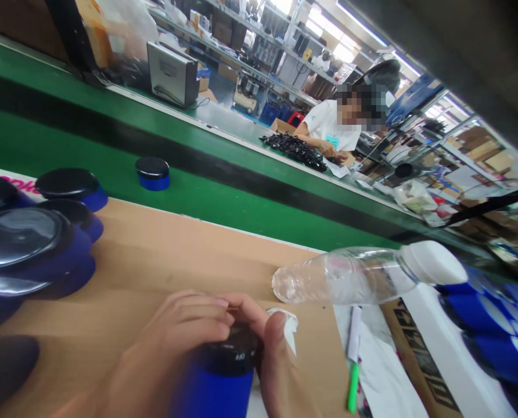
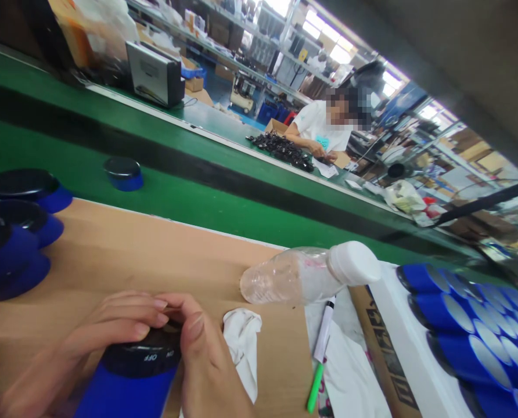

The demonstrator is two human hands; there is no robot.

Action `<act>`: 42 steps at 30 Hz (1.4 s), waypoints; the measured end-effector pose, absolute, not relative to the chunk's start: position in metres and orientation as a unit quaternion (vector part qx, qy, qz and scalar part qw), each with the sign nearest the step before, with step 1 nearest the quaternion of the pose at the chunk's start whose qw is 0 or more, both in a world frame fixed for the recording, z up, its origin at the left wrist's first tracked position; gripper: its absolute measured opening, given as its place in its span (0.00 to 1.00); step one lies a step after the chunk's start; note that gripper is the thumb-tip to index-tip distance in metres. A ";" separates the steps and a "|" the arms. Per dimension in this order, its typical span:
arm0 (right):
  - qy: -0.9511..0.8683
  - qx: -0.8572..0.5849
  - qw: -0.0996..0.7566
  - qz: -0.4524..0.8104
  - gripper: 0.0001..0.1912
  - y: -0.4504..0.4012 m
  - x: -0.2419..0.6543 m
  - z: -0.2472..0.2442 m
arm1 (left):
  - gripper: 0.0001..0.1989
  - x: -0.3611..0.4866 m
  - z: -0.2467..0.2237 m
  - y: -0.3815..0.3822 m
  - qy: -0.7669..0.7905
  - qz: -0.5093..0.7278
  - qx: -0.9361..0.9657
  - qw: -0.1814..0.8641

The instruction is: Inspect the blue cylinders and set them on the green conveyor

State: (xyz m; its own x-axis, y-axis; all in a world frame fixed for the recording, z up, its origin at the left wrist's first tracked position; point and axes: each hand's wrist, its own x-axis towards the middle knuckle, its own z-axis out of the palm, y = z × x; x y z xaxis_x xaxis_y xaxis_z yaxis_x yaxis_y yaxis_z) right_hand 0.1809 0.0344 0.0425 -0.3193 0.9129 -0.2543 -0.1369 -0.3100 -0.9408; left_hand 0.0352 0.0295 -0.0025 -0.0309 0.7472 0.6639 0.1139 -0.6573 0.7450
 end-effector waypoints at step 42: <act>-0.425 -0.246 0.443 0.750 0.43 0.032 0.180 0.014 | 0.15 0.010 -0.021 0.034 0.390 0.506 0.722 0.264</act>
State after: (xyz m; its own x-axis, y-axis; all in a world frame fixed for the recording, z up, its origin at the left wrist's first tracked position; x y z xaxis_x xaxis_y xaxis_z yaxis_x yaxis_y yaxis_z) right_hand 0.1802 0.0316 0.0140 -0.4863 0.8738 0.0066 -0.4548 -0.2466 -0.8558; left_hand 0.0097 0.0340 -0.0207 0.1830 0.8310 0.5252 0.2972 -0.5560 0.7762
